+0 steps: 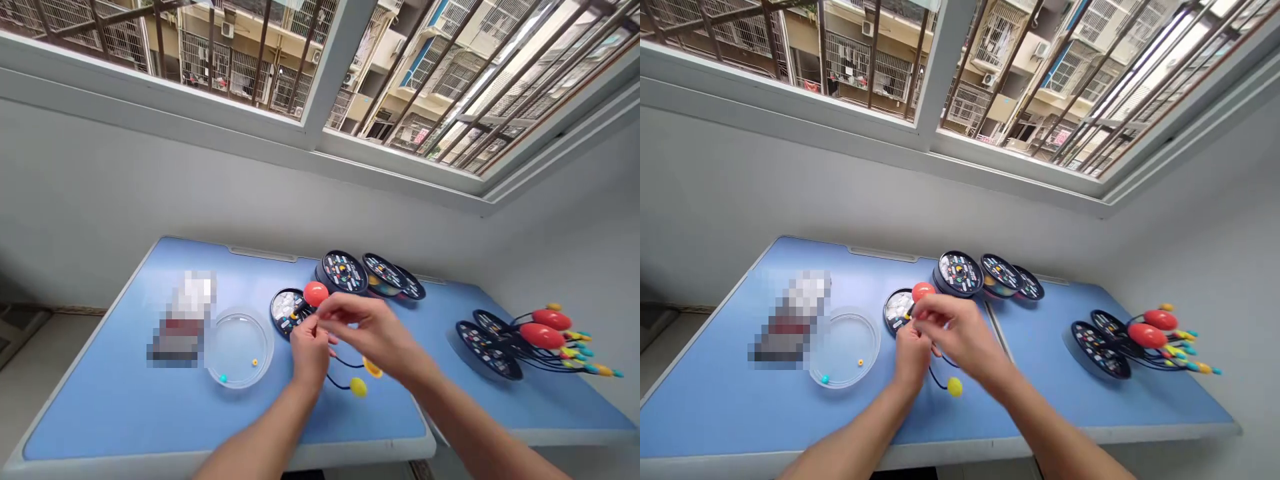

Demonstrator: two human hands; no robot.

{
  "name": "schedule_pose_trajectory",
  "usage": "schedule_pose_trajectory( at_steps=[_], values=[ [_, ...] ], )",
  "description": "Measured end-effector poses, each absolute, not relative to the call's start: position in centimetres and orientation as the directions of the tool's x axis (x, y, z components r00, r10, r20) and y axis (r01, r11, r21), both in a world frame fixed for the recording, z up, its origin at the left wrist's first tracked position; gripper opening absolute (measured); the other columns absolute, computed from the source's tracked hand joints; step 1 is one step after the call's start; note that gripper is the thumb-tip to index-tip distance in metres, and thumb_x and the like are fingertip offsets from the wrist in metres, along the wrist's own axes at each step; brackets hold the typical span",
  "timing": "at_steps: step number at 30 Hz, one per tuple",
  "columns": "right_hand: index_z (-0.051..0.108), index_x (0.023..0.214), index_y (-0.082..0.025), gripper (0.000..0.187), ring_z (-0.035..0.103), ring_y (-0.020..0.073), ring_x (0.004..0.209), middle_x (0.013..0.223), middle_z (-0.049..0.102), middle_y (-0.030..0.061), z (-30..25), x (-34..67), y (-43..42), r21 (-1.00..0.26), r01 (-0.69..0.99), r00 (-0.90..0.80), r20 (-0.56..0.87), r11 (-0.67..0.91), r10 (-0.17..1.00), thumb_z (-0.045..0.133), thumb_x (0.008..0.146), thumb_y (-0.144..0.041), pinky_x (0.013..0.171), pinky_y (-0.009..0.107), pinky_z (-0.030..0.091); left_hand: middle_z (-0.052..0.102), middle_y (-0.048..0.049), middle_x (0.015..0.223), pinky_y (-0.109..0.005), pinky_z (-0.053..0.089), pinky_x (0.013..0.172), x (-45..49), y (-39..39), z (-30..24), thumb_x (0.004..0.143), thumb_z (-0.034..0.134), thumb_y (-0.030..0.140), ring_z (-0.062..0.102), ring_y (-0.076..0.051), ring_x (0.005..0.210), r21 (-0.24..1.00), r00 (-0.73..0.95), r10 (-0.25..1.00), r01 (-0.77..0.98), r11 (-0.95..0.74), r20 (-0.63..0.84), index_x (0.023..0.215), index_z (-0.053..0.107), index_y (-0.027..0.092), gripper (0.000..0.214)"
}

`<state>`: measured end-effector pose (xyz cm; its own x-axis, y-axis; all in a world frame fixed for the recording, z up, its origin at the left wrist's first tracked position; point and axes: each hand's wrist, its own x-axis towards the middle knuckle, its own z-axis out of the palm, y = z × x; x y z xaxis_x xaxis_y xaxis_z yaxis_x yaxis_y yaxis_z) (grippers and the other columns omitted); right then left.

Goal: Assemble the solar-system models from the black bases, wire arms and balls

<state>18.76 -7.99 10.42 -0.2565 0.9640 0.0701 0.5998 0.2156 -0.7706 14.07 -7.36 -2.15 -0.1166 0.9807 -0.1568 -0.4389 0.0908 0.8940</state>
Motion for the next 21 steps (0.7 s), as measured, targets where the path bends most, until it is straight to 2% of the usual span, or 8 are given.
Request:
schedule_pose_trajectory(
  at_steps=[4, 8, 14, 21],
  values=[
    [0.062, 0.068, -0.018, 0.018, 0.052, 0.0129, 0.055, 0.058, 0.056, -0.0012, 10.8, 23.1, -6.8, -0.858, 0.506, -0.084, 0.049, 0.086, 0.995, 0.067, 0.066, -0.035, 0.052, 0.026, 0.044, 0.062, -0.0032, 0.064, -0.018, 0.044, 0.035, 13.7, -7.1, -1.4, 0.07, 0.061, 0.038, 0.057, -0.01, 0.048, 0.795, 0.07, 0.977, -0.571, 0.204, -0.2, 0.098, 0.067, 0.011, 0.039],
    [0.063, 0.067, -0.017, 0.021, 0.055, 0.0135, 0.057, 0.058, 0.058, -0.0011, 9.5, 24.3, -6.2, -0.911, 0.413, -0.016, -0.002, 0.005, 1.0, 0.068, 0.063, -0.036, 0.057, 0.028, 0.047, 0.063, -0.004, 0.065, -0.018, 0.045, 0.037, 13.6, -7.1, -1.0, 0.067, 0.066, 0.041, 0.058, -0.01, 0.048, 0.762, 0.106, 0.975, -0.609, 0.22, -0.198, 0.097, 0.067, 0.01, 0.043],
    [0.065, 0.068, -0.017, 0.015, 0.057, 0.014, 0.063, 0.066, 0.063, 0.0002, 7.9, 24.0, -6.0, -0.915, 0.402, -0.034, 0.03, 0.041, 0.999, 0.069, 0.061, -0.028, 0.061, 0.027, 0.047, 0.064, -0.004, 0.063, -0.018, 0.044, 0.036, 13.6, -7.0, -1.1, 0.067, 0.065, 0.039, 0.058, -0.01, 0.045, 0.763, 0.128, 0.976, -0.608, 0.219, -0.177, 0.094, 0.067, 0.009, 0.04],
    [0.065, 0.066, -0.017, 0.009, 0.059, 0.0165, 0.063, 0.065, 0.064, 0.0013, 7.7, 23.9, -6.3, -0.85, 0.52, -0.065, 0.056, 0.082, 0.996, 0.066, 0.065, -0.026, 0.06, 0.029, 0.048, 0.065, -0.0043, 0.063, -0.019, 0.044, 0.036, 13.7, -6.9, -1.2, 0.067, 0.066, 0.038, 0.058, -0.011, 0.045, 0.76, 0.119, 0.976, -0.613, 0.217, -0.184, 0.089, 0.066, 0.009, 0.037]
  ],
)
